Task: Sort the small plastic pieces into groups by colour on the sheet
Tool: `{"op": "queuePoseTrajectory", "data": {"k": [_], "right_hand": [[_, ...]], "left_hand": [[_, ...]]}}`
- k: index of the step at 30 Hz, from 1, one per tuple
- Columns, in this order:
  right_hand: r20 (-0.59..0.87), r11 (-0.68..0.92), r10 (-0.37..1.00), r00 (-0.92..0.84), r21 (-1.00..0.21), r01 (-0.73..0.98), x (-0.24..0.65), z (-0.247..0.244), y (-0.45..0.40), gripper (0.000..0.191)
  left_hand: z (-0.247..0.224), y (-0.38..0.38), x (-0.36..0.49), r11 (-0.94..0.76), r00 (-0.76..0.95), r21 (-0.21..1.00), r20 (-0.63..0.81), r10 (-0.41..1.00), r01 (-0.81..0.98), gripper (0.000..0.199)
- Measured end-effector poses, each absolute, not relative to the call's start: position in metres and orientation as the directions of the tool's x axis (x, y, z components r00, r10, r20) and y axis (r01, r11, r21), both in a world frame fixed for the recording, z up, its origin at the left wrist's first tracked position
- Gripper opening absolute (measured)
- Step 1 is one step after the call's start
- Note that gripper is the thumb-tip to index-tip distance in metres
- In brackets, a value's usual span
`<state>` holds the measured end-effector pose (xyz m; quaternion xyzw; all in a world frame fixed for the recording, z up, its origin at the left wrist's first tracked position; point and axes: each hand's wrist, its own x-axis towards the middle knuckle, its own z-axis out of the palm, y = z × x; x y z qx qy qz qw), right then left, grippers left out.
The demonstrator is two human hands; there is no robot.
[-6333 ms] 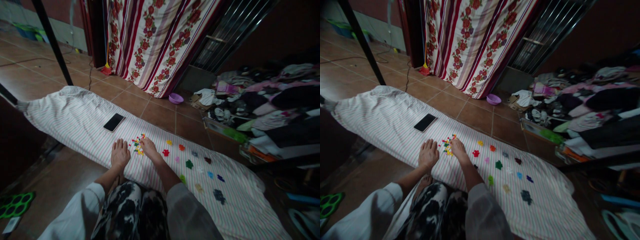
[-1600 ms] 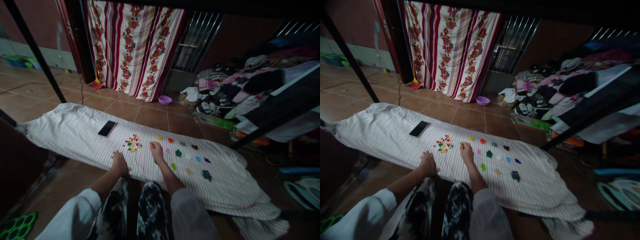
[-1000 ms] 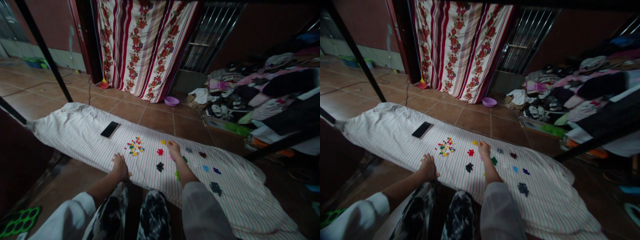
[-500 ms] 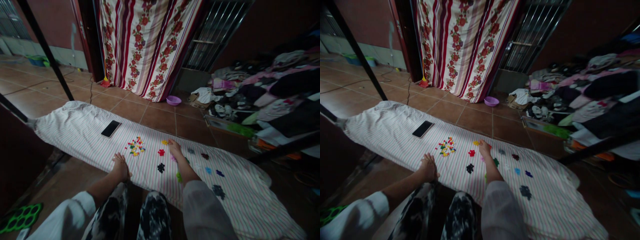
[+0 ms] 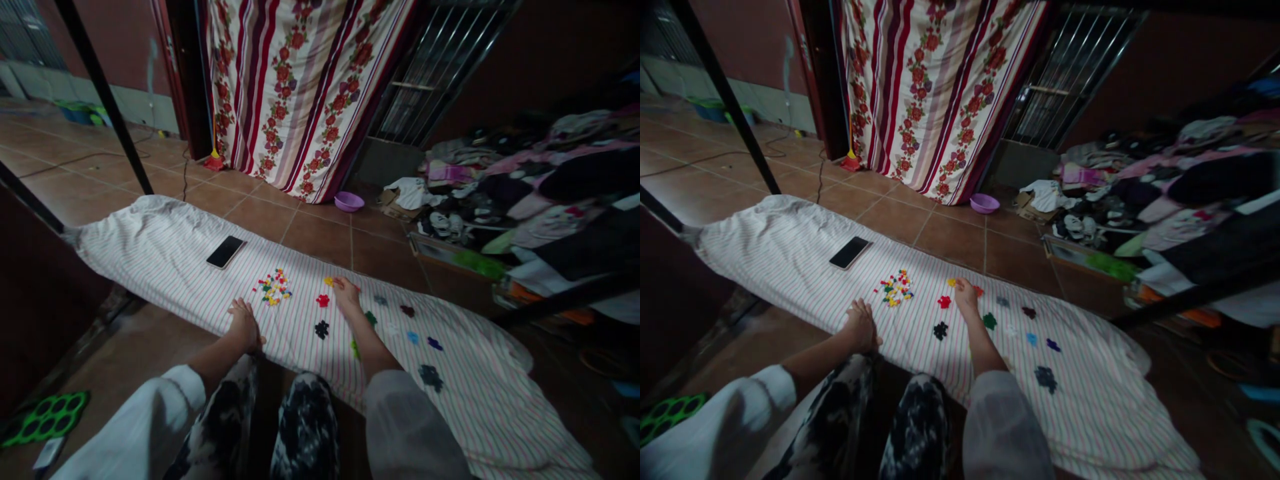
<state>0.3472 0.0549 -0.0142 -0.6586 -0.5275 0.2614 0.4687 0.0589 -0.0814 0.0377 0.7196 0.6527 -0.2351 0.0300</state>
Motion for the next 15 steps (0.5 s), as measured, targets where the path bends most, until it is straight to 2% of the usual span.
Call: {"op": "queuePoseTrajectory", "data": {"k": [7,12,15], "right_hand": [[0.195,0.150,0.981,0.025,-0.827,0.542,0.281,-0.008,0.021,0.024],[0.204,0.294,0.955,-0.216,-0.752,0.589,0.231,-0.007,-0.002,0.021],[0.193,0.335,0.939,-0.284,-0.697,0.634,0.211,-0.008,-0.012,0.022]], "left_hand": [[0.035,-0.083,0.057,-0.132,0.034,-0.257,-0.353,0.935,0.957,0.095],[0.032,-0.082,0.056,-0.104,0.029,-0.211,-0.332,0.943,0.972,0.095],[0.031,-0.082,0.056,-0.102,0.026,-0.216,-0.326,0.945,0.971,0.096]]}}
